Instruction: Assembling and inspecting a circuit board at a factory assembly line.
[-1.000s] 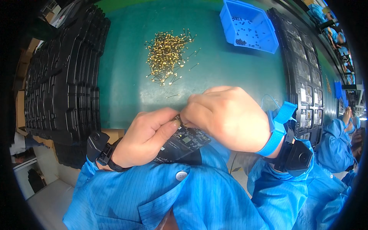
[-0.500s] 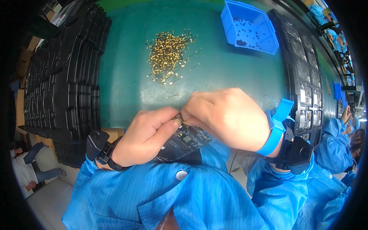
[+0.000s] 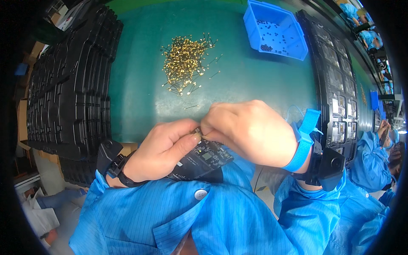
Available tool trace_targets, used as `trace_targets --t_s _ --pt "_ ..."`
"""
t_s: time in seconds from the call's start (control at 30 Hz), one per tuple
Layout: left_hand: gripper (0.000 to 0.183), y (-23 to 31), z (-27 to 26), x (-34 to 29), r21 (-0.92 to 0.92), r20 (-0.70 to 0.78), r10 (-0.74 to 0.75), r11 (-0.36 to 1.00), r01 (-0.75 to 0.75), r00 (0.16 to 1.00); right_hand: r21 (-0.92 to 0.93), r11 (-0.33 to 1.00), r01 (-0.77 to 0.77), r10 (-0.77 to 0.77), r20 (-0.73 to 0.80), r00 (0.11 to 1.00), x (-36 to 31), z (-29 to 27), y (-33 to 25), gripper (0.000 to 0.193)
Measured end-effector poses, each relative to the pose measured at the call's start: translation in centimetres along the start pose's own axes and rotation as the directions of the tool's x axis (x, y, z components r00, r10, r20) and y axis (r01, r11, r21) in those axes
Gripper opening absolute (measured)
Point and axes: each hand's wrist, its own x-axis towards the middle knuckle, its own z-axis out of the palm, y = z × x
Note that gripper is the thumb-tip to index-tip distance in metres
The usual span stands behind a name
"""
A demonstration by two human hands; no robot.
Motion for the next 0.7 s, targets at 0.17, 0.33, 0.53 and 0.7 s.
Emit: trace_targets --t_s 0.17,0.33,0.53,0.7 --pt "0.016 0.1 -0.3 0.4 0.093 -0.037 0.047 0.995 -0.043 0.998 0.071 0.991 -0.111 0.117 -0.095 0.989 -0.5 0.2 0.6 0.012" --pt "0.016 0.3 -1.0 0.6 0.176 0.027 0.003 0.984 -0.007 1.0 0.209 0.97 -0.121 0.146 -0.112 0.983 -0.9 0.8 0.7 0.011" --pt "0.017 0.3 -0.8 0.7 0.211 0.039 0.032 0.977 -0.039 0.999 0.302 0.937 -0.175 0.2 -0.056 0.978 -1.0 1.2 0.5 0.008" --pt "0.016 0.3 -0.7 0.7 0.219 0.042 0.053 0.974 -0.061 0.998 0.28 0.949 -0.144 0.15 0.003 0.989 -0.8 0.8 0.7 0.007"
